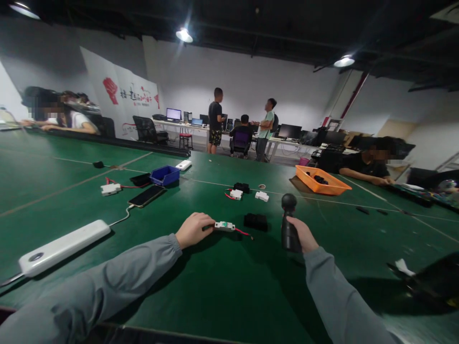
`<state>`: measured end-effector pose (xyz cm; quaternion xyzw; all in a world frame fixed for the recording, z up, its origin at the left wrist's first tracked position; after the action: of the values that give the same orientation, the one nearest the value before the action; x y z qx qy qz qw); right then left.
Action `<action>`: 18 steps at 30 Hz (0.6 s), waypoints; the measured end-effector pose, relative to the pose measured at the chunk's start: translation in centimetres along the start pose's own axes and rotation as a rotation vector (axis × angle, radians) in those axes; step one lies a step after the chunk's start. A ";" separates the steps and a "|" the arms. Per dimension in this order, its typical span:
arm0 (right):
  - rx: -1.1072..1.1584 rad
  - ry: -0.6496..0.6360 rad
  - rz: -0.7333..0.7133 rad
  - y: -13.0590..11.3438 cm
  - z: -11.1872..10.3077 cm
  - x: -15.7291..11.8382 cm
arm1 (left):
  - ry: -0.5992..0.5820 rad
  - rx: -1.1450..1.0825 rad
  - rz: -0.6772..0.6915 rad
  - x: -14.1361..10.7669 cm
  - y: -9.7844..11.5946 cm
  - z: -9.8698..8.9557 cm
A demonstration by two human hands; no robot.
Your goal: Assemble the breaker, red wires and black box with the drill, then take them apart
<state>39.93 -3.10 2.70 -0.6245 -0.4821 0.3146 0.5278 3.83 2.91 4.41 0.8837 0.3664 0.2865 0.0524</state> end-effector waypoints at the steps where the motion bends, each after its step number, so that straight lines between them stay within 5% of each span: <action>1: 0.195 -0.034 -0.020 -1.0 1.4 -0.7 | 0.032 0.044 -0.005 0.1 -0.6 -0.3; 5: 0.630 -0.297 -0.030 -4.2 7.8 -4.6 | 0.101 0.161 -0.065 0.4 -2.6 -1.3; 10: 0.763 -0.551 0.085 -4.4 13.8 -9.7 | 0.143 0.245 -0.109 0.5 -3.1 -1.9; 14: 0.749 -0.697 0.050 -4.5 16.3 -12.2 | 0.133 0.272 -0.093 0.6 -2.9 -1.7; 18: 0.717 -0.714 -0.002 -4.6 17.1 -13.3 | 0.122 0.329 -0.061 0.6 -2.4 -1.4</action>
<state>18.84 -9.52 1.37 -0.2572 -0.4948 0.6536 0.5117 1.89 4.93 5.15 0.8498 0.4375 0.2740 -0.1065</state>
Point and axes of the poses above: each hand's wrist, its own x-axis towards the middle knuckle, its own z-axis out of the palm, y = z × x, the point moved 10 cm from there along x, towards the middle knuckle, and after that the axes turned 9 degrees about -z, right-handed, at the moved point
